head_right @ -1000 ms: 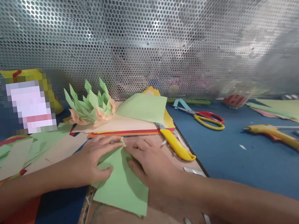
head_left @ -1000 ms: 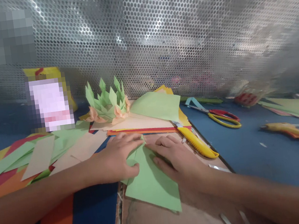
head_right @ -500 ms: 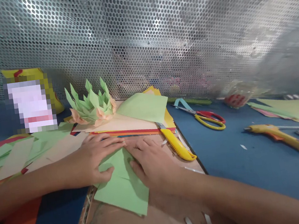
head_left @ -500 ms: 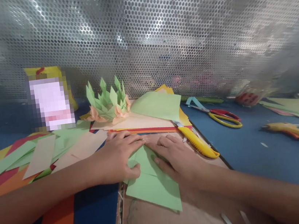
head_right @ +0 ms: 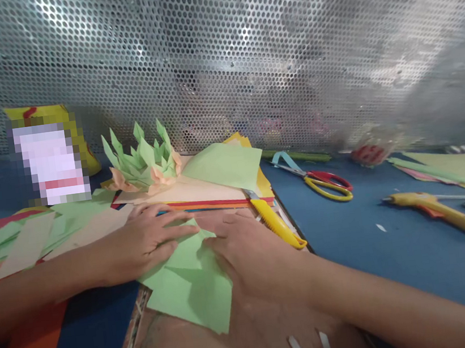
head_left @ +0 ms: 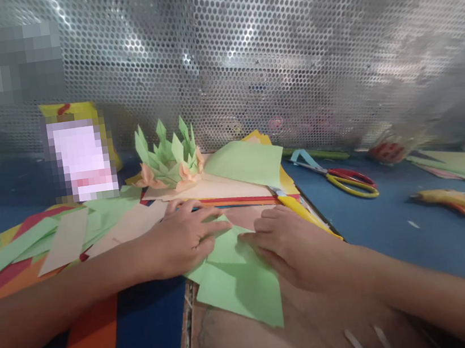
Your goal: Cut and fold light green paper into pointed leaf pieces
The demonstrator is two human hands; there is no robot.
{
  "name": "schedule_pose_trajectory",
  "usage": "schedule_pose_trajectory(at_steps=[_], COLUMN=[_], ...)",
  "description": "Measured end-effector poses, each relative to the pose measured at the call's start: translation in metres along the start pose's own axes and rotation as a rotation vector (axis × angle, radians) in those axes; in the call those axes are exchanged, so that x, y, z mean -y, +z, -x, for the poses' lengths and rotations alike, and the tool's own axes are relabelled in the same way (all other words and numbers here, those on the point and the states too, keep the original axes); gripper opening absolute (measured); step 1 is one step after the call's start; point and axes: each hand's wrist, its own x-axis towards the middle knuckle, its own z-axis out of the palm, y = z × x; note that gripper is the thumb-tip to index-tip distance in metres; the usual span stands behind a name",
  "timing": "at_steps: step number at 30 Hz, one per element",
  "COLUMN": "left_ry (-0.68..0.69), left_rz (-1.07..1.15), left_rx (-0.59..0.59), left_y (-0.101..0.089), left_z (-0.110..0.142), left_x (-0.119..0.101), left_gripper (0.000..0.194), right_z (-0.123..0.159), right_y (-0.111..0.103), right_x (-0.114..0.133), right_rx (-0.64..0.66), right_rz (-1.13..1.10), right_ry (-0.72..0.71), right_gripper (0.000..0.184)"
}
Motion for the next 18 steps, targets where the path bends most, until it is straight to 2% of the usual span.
schedule_pose_trajectory(at_steps=[4,10,13,18], left_ry=[0.023,0.019,0.025,0.028], left_rz=[-0.03,-0.051,-0.046,-0.052], left_rx=[-0.026,-0.033,-0.019,0.0], left_y=[0.005,0.006,0.005,0.002], left_z=[-0.002,-0.004,-0.004,-0.003], left_x=[0.001,0.002,0.003,0.003], left_gripper=[0.042,0.041,0.041,0.041], right_z=[0.005,0.012,0.013,0.014], right_y=[-0.014,-0.028,-0.029,-0.027], right_x=[0.007,0.017,0.019,0.018], right_rx=[0.163,0.303,0.321,0.279], right_rz=[0.059,0.148,0.177,0.183], right_ry=[-0.011,-0.121,-0.13,-0.156], right_gripper=[0.026,0.033,0.034,0.029])
